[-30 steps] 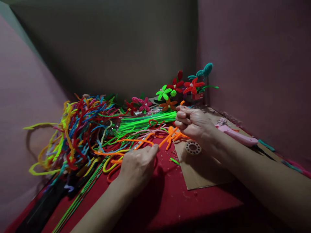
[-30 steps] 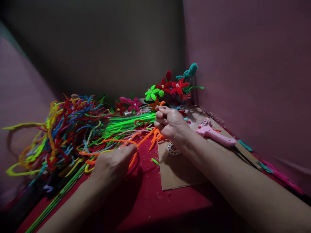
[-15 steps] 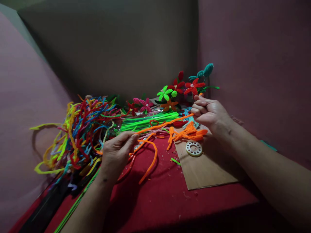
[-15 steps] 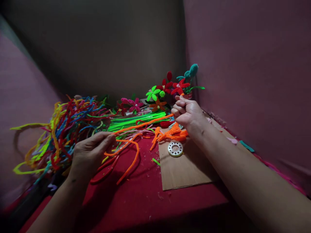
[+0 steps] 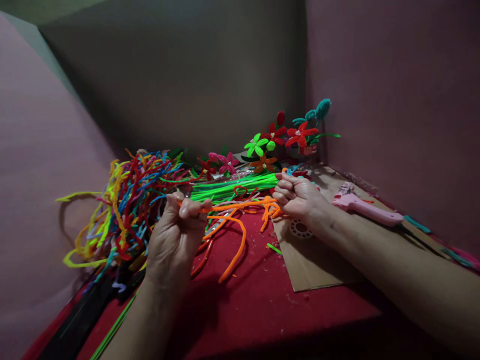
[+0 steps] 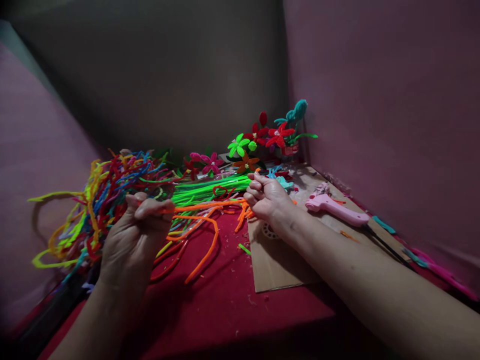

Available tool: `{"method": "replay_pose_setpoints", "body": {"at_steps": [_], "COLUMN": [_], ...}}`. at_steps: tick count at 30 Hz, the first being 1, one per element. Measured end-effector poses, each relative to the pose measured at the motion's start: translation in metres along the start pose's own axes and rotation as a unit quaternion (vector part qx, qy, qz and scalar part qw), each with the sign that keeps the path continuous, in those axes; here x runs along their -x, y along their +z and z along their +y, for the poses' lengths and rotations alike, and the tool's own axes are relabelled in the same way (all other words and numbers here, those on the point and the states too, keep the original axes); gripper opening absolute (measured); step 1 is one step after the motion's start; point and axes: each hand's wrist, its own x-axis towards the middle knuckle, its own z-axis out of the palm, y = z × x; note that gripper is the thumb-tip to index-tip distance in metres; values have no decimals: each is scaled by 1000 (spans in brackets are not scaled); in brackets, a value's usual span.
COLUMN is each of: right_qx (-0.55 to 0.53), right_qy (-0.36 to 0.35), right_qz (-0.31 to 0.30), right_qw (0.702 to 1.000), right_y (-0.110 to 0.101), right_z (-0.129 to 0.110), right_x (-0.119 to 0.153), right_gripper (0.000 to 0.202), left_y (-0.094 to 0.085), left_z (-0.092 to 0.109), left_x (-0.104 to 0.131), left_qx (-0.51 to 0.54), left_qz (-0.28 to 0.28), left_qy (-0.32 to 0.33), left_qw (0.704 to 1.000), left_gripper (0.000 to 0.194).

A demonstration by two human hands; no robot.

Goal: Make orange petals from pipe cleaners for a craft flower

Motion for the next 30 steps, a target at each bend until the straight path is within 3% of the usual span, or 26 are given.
{"method": "replay_pose_setpoints", "body": {"at_steps": [3,6,11,16,19,24,30], "right_qx": [3,8,29,81,108,182,243], "right_qy": [-13,-22,-37,-59,-32,-34,-29], "right_qz": [1,-4,-26,-129,-180,-244,-271], "right_qw": [1000,1000,999,987,977,952,931], "right_y": [3,8,14,12,9,10,9], "right_z": [-6,-16,-18,-6,4,16,22], "right_x": [1,5,13,17,19,27,30], "right_gripper": [20,21,23,20,16,9,10], "left_y": [4,7,3,6,16,41,57], "left_z": [2,3,8,10,7,-10,-30], "left_x": [14,28,29,12,5,0,-1], "left_qx": [-35,-110,-136,-145,-162,-232,-275], "left_qz": [-90,-121,-124,-94,-95,-121,-166], "left_qy": [7,30,41,16,-4,-100,-137], "left_qw": [995,986,982,985,982,960,937], "left_gripper": [21,16,16,17,25,25,24]}}
